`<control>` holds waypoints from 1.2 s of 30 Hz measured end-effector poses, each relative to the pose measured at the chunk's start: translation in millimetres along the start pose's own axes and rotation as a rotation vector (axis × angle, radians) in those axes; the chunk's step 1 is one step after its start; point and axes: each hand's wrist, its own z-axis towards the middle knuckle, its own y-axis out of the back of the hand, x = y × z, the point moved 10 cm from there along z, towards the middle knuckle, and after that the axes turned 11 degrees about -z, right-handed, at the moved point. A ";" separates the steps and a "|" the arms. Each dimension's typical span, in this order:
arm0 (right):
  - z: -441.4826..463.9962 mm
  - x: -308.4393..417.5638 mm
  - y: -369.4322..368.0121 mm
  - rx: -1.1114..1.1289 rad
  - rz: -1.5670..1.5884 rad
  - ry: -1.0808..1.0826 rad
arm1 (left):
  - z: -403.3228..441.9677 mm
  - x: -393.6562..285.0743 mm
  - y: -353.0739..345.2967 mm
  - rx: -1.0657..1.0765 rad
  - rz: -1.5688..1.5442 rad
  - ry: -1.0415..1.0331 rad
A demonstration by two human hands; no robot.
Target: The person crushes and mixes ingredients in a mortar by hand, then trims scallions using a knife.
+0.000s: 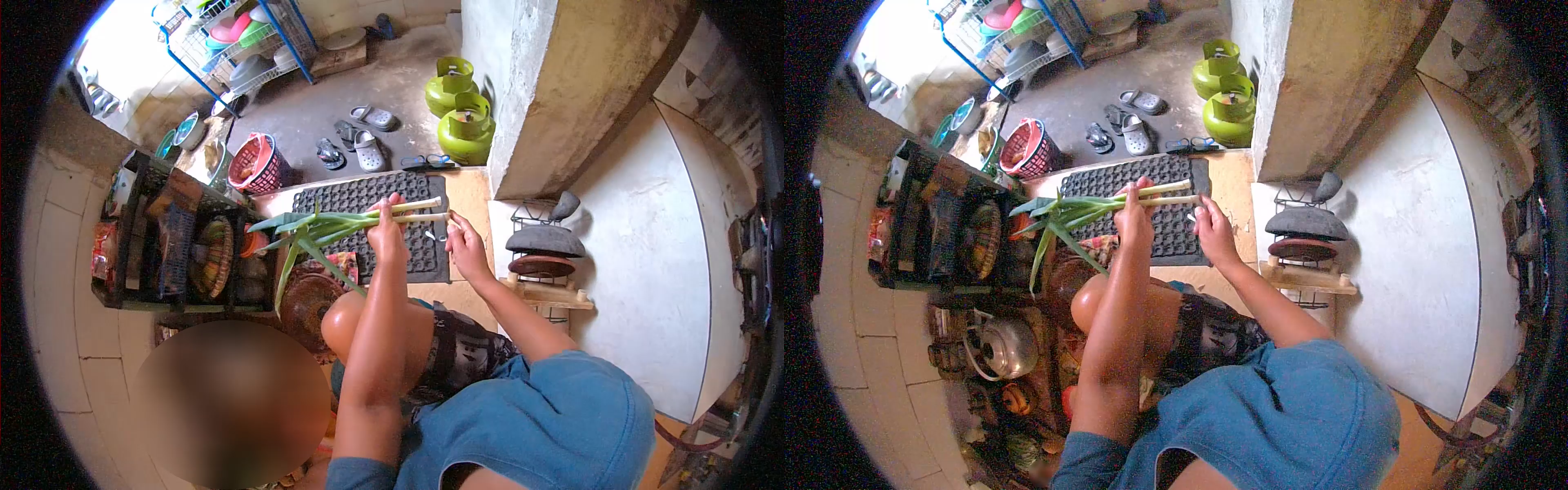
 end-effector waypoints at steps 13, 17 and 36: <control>-19.2 33.4 -18.1 -0.006 0.057 0.038 | 13.1 19.8 41.8 -0.221 -0.246 0.134; -12.4 34.8 -8.4 -0.251 -0.126 0.192 | 34.8 46.9 63.2 -0.159 -0.219 0.303; -15.6 -267.6 30.2 -0.228 -0.790 -0.470 | -10.7 -65.3 12.2 -0.061 -0.248 -0.032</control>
